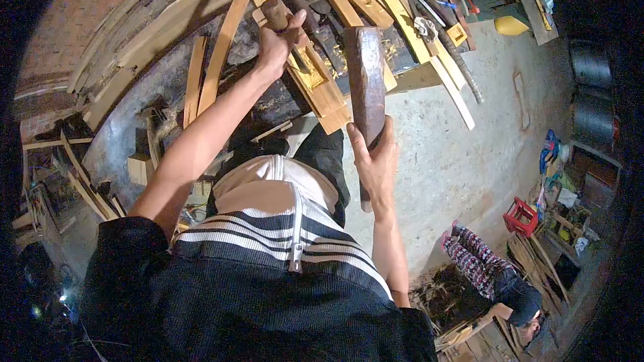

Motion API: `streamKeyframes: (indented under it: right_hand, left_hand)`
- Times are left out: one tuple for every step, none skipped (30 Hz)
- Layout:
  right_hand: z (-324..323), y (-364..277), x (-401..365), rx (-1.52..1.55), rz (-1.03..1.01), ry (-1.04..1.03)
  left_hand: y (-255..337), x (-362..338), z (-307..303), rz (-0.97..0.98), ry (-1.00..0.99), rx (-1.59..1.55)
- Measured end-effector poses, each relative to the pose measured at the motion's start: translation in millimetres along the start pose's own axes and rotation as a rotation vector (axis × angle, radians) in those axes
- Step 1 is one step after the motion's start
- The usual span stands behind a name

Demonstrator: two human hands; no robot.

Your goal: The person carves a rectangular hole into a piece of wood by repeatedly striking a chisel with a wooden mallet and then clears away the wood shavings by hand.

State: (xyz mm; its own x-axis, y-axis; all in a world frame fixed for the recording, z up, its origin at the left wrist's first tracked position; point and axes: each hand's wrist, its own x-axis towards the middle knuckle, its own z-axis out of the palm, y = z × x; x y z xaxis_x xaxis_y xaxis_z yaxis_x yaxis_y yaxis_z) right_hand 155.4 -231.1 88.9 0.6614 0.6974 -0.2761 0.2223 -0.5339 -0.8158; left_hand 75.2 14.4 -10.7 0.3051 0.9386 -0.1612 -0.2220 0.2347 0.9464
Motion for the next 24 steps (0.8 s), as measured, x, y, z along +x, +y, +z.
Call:
streamKeyframes:
  right_hand:
    - [0.6,2.3,-0.6,0.000,-0.002,-0.001]
    - [2.1,6.3,-0.4,0.005,0.001,-0.018]
    - [3.7,8.9,-0.4,0.011,0.004,-0.035]
    - [4.9,9.9,-0.8,0.013,0.001,-0.036]
    - [6.0,10.5,-1.3,0.009,-0.014,-0.030]
    - [7.2,10.9,-1.8,0.006,-0.029,-0.023]
    - [8.4,11.8,-2.5,0.010,-0.032,-0.021]
    - [8.7,12.9,-3.6,0.016,-0.032,-0.020]
    - [8.6,13.4,-4.7,0.020,-0.033,-0.017]
    - [8.2,11.2,-6.4,0.020,-0.033,-0.012]
    - [8.3,7.1,-8.9,0.032,-0.014,0.005]
    - [9.0,5.1,-10.7,0.045,0.003,0.017]
    - [9.3,6.6,-12.0,0.045,0.003,0.016]
    - [8.5,9.6,-13.3,0.058,0.000,0.039]
    - [7.0,11.5,-14.9,0.071,-0.003,0.063]
    - [4.7,8.5,-16.7,0.083,0.017,0.089]
    - [2.4,9.2,-18.6,0.074,0.042,0.136]
    - [-0.3,8.3,-19.1,0.110,0.030,0.151]
    - [-3.7,7.5,-19.5,0.145,0.018,0.168]
    - [-6.0,12.8,-18.7,0.164,-0.010,0.204]
    - [-9.6,10.1,-19.5,0.175,0.004,0.213]
    - [-13.6,12.7,-19.2,0.177,-0.007,0.221]
    - [-17.2,15.2,-18.9,0.177,-0.019,0.227]
    - [-20.3,11.6,-20.3,0.151,-0.051,0.240]
  left_hand:
    - [1.5,-3.8,-1.3,0.032,-0.016,0.009]
    - [3.3,-8.1,-3.1,0.015,-0.029,0.078]
    - [5.4,-9.7,-3.2,-0.045,-0.066,0.072]
    - [5.7,-14.0,-0.1,-0.038,-0.059,0.009]
    - [6.4,-17.7,3.5,-0.032,-0.053,-0.053]
    - [-1.7,-18.3,2.4,-0.029,-0.156,-0.129]
    - [-4.6,-25.7,4.9,0.000,-0.197,-0.133]
    - [-7.9,-32.3,10.9,0.064,-0.204,-0.078]
    - [-8.1,-39.6,15.8,0.127,-0.213,-0.025]
    - [-6.2,-44.6,15.1,0.077,-0.252,0.055]
    - [-10.1,-48.0,17.3,0.112,-0.317,0.020]
    - [-10.2,-53.1,17.8,0.163,-0.366,0.139]
    - [-10.2,-58.4,18.3,0.214,-0.414,0.259]
    - [-11.7,-67.3,25.0,0.384,-0.402,0.207]
    - [-18.1,-71.7,26.4,0.477,-0.453,0.276]
    - [-28.2,-74.8,26.7,0.527,-0.501,0.315]
    - [-38.0,-77.2,27.6,0.578,-0.550,0.356]
    - [-38.1,-85.0,31.5,0.600,-0.558,0.303]
    - [-37.8,-89.9,34.2,0.465,-0.617,0.371]
    - [-37.1,-89.2,38.7,0.398,-0.739,0.491]
    - [-38.3,-88.3,43.4,0.327,-0.858,0.613]
    - [-41.5,-88.9,48.7,0.372,-0.902,0.698]
    - [-44.4,-90.0,53.2,0.417,-0.942,0.783]
    - [-50.5,-91.0,54.8,0.500,-0.909,0.726]
